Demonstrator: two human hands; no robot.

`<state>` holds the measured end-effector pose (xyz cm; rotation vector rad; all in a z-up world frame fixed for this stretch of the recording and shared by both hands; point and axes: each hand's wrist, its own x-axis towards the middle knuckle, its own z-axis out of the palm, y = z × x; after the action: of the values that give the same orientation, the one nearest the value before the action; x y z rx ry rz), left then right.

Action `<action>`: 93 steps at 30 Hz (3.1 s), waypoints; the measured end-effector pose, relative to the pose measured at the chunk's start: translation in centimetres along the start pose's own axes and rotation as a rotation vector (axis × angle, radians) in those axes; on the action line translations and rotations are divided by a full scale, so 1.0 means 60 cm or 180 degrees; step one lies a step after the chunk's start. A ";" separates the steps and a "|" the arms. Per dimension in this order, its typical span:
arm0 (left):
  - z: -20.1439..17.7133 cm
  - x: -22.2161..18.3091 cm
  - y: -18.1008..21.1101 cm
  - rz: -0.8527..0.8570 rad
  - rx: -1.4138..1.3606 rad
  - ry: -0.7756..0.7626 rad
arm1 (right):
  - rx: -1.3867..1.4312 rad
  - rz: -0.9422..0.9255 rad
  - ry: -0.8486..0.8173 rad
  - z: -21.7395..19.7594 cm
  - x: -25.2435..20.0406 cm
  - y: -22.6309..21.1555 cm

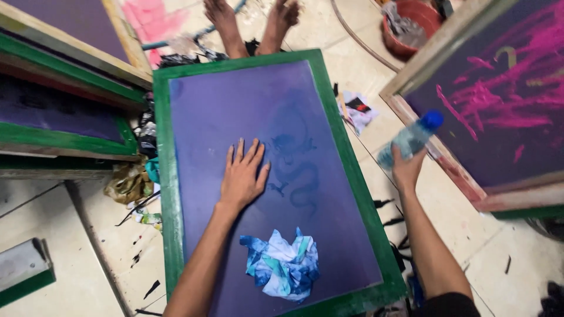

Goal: Cleaning ink stains from a screen printing frame using a cloth and cleaning solution.

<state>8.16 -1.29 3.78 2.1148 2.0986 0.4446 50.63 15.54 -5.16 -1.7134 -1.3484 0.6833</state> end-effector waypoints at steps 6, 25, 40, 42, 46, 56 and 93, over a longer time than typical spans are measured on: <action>0.000 0.000 -0.002 0.0477 -0.0363 0.0210 | -0.0292 -0.1635 -0.0451 -0.065 0.032 -0.185; 0.020 -0.007 -0.008 0.0132 -0.0665 0.1487 | -0.4053 -0.5927 -0.0059 0.109 0.007 -0.565; 0.028 -0.004 -0.002 -0.0881 -0.0355 0.1032 | -0.4021 -0.5767 0.0325 0.014 0.046 -0.512; 0.024 -0.006 -0.001 -0.1092 -0.0111 0.1113 | -0.3959 -0.4627 -0.0538 0.005 0.054 -0.471; 0.022 -0.005 -0.004 -0.1103 -0.0208 0.0804 | -0.3124 -0.3200 -0.1273 -0.009 0.059 -0.371; 0.039 -0.008 -0.012 -0.0802 -0.0027 0.0960 | -0.0801 -0.0709 -0.0208 -0.045 0.022 -0.072; 0.018 0.005 -0.048 -0.0587 0.0042 0.0127 | -0.0814 -0.3447 -0.5313 -0.037 -0.446 -0.338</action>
<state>5.74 -0.79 1.95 1.9106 2.2980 0.4546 34.82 -9.11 11.39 0.0799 -3.0950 1.2722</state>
